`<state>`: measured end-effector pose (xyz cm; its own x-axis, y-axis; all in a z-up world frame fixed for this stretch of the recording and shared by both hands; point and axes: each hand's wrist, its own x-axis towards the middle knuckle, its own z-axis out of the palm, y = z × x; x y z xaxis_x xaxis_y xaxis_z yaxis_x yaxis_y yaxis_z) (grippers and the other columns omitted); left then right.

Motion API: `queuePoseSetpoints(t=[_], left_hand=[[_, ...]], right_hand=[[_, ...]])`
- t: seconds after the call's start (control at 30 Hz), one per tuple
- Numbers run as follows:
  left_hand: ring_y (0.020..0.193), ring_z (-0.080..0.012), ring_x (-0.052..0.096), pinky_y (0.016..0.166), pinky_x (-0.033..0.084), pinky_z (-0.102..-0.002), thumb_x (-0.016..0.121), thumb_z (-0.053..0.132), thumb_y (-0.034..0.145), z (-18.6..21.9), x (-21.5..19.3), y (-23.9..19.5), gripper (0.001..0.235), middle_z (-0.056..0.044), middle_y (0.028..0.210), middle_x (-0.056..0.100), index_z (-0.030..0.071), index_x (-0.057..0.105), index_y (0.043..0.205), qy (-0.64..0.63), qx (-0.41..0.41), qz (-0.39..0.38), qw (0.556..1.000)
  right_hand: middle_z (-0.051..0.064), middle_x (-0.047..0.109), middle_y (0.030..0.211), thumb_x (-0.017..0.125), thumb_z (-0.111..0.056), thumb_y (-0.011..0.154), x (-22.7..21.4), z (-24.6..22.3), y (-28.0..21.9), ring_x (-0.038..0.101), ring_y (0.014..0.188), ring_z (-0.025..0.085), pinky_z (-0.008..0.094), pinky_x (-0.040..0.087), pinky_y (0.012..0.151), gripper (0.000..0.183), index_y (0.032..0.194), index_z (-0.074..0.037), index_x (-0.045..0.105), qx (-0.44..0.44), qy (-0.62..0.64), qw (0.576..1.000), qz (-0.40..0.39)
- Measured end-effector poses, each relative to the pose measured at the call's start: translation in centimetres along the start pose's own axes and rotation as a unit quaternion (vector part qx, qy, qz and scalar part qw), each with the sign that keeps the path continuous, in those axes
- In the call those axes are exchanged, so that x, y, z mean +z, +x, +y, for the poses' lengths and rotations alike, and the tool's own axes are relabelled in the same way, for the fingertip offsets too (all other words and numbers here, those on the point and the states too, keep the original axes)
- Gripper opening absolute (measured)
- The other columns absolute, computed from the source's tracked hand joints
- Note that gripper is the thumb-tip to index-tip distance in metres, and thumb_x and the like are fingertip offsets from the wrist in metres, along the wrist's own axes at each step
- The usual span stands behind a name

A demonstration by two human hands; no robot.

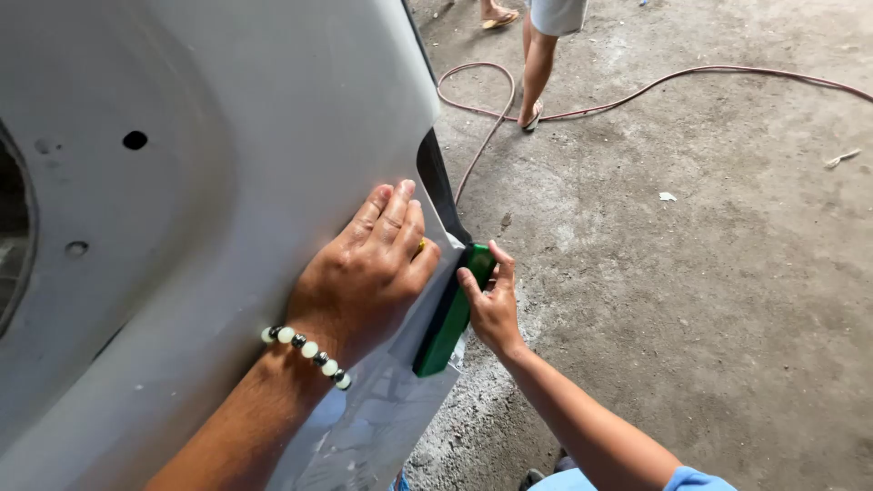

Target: Sand the surface of a car panel using a sanding block and water.

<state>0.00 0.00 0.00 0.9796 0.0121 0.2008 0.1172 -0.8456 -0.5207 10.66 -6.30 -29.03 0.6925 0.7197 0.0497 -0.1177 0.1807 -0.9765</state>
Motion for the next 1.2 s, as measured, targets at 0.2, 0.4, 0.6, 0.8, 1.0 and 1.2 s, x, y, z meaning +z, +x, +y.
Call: queuePoseSetpoints(t=[0.2,0.4,0.6,0.8,1.0,1.2], left_hand=[[0.133,-0.0336,0.057,0.118,0.039,-0.044,0.056,0.021,0.091,0.2,0.2,-0.5,0.022,-0.021,0.123,0.069,0.004,0.069,0.096,-0.014,0.002,0.010,1.000],[0.131,-0.0336,0.059,0.116,0.041,-0.044,0.055,0.021,0.093,0.4,0.4,-0.7,0.019,-0.021,0.122,0.069,0.007,0.068,0.092,0.011,0.006,0.010,1.000],[0.132,-0.0331,0.059,0.116,0.041,-0.043,0.055,0.021,0.093,0.6,0.3,-1.0,0.020,-0.019,0.123,0.070,0.006,0.068,0.093,0.013,0.008,0.022,1.000],[0.131,-0.0324,0.060,0.115,0.041,-0.044,0.054,0.022,0.091,0.4,0.0,-0.8,0.023,-0.019,0.121,0.070,0.005,0.069,0.095,0.023,0.008,0.014,1.000],[0.132,-0.0338,0.059,0.116,0.041,-0.045,0.055,0.019,0.093,0.5,0.9,-1.1,0.019,-0.020,0.122,0.070,0.005,0.069,0.094,-0.007,0.000,0.023,1.000],[0.132,-0.0341,0.059,0.116,0.040,-0.044,0.056,0.020,0.093,0.5,0.5,-1.0,0.020,-0.020,0.122,0.070,0.005,0.069,0.094,-0.012,-0.002,0.024,1.000]], right_hand=[[0.007,0.059,0.112,0.072,-0.016,0.096,0.9,-2.5,-1.1,0.061,0.094,0.013,0.030,0.059,0.078,0.068,0.153,-0.015,0.035,-0.038,0.012,0.998,-0.045],[0.007,0.061,0.110,0.072,-0.018,0.095,0.2,-1.7,-0.6,0.061,0.091,0.013,0.030,0.057,0.077,0.068,0.152,-0.016,0.036,-0.003,-0.008,1.000,-0.027],[0.006,0.060,0.107,0.074,-0.018,0.094,-0.6,-0.2,-0.4,0.061,0.091,0.013,0.029,0.057,0.077,0.068,0.150,-0.016,0.037,-0.009,-0.029,0.999,-0.026],[0.006,0.058,0.115,0.075,-0.012,0.094,0.1,-3.2,-1.4,0.059,0.098,0.012,0.029,0.057,0.079,0.068,0.151,-0.014,0.039,-0.051,0.016,0.997,-0.057],[0.007,0.057,0.114,0.077,-0.011,0.092,-0.7,-0.4,-0.6,0.061,0.094,0.014,0.029,0.058,0.079,0.069,0.150,-0.014,0.040,-0.042,-0.079,0.996,-0.015],[0.008,0.052,0.126,0.074,-0.013,0.092,0.1,-3.8,-0.2,0.061,0.103,0.014,0.032,0.061,0.079,0.068,0.150,-0.013,0.040,-0.068,-0.036,0.996,-0.038]])
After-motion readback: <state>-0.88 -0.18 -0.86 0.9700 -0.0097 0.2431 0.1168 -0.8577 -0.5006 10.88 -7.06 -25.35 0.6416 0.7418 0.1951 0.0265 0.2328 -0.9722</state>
